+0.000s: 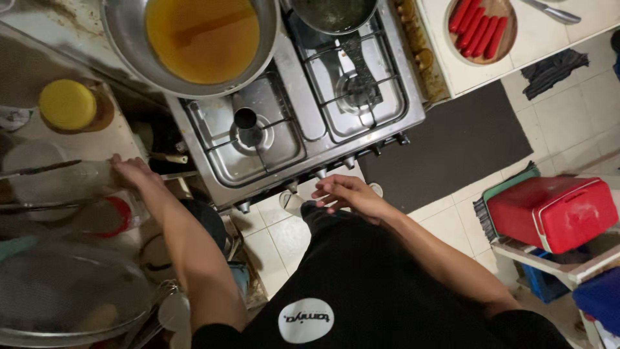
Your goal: The person washes a cutting board in a sink with a sponge, rinses it under a faucet, and then prepares a marinade by handling meat in a bowl and pouring oil into a pan.
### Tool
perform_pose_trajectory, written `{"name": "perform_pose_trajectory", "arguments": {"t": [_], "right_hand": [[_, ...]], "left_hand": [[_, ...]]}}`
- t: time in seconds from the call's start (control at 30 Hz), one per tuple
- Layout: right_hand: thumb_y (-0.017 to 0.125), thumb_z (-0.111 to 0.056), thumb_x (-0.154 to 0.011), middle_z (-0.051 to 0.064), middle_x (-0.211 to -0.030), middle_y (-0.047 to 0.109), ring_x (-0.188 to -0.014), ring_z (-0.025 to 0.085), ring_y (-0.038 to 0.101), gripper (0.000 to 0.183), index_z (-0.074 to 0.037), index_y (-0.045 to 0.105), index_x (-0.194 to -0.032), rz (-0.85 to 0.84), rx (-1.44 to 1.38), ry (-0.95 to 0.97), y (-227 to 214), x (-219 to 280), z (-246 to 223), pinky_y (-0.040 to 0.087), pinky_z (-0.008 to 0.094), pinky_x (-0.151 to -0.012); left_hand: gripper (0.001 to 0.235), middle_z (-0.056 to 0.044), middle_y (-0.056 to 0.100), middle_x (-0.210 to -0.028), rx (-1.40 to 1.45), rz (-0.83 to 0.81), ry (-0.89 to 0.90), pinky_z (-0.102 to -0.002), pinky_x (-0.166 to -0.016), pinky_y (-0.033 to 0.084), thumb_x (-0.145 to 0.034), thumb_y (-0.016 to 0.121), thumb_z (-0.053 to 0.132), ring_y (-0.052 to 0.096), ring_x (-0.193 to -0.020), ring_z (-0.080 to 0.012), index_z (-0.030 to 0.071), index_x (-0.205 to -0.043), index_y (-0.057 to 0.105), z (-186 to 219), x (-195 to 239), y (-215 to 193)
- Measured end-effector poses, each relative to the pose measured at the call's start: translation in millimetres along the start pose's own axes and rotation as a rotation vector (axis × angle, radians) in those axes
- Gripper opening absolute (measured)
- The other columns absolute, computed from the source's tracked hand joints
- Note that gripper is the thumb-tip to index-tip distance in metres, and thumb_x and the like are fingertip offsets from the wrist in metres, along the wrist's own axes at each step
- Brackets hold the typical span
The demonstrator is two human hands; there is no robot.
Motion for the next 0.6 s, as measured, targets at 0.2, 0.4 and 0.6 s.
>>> {"name": "perform_pose_trajectory", "arguments": {"t": [0.2,0.4,0.6], "right_hand": [[0.057,-0.035,-0.102,0.014,-0.124,0.071,-0.109,0.023,0.071,0.045,-0.001,0.060,-0.131,-0.051,-0.031,-0.018,-26.3,-3.9,-7.8,0.058,0.035,-0.085],[0.057,-0.034,-0.102,0.014,-0.122,0.072,-0.107,0.022,0.071,0.042,-0.003,0.061,-0.130,-0.172,-0.008,-0.055,-76.0,-13.7,-18.9,0.058,0.035,-0.085],[0.058,-0.030,-0.103,0.014,-0.118,0.073,-0.104,0.023,0.072,0.038,-0.003,0.062,-0.129,-0.290,0.084,-0.032,-138.0,-16.0,-38.4,0.057,0.036,-0.084]], "left_hand": [[0.038,-0.009,0.061,-0.126,-0.248,0.029,0.376,-0.035,-0.089,0.045,-0.106,0.060,0.028,0.052,-0.109,-0.0223,0.001,-0.133,0.057,-21.0,79.3,-29.8],[0.017,-0.004,0.069,-0.104,-0.346,0.028,0.795,-0.029,-0.080,0.051,-0.101,0.060,0.006,0.061,-0.090,-0.0144,-0.001,-0.115,0.066,-75.4,222.9,-57.4],[0.022,-0.010,0.068,-0.115,-0.431,0.072,1.045,-0.031,-0.096,0.053,-0.100,0.060,-0.003,0.064,-0.105,-0.0202,-0.003,-0.121,0.064,-134.2,348.8,-39.5]]}}
Point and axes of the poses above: each hand's wrist, its own x-axis away from the middle knuckle, its own y-axis out of the palm, z = x × y, the point moved 2 cm from there along -x, towards the middle knuckle
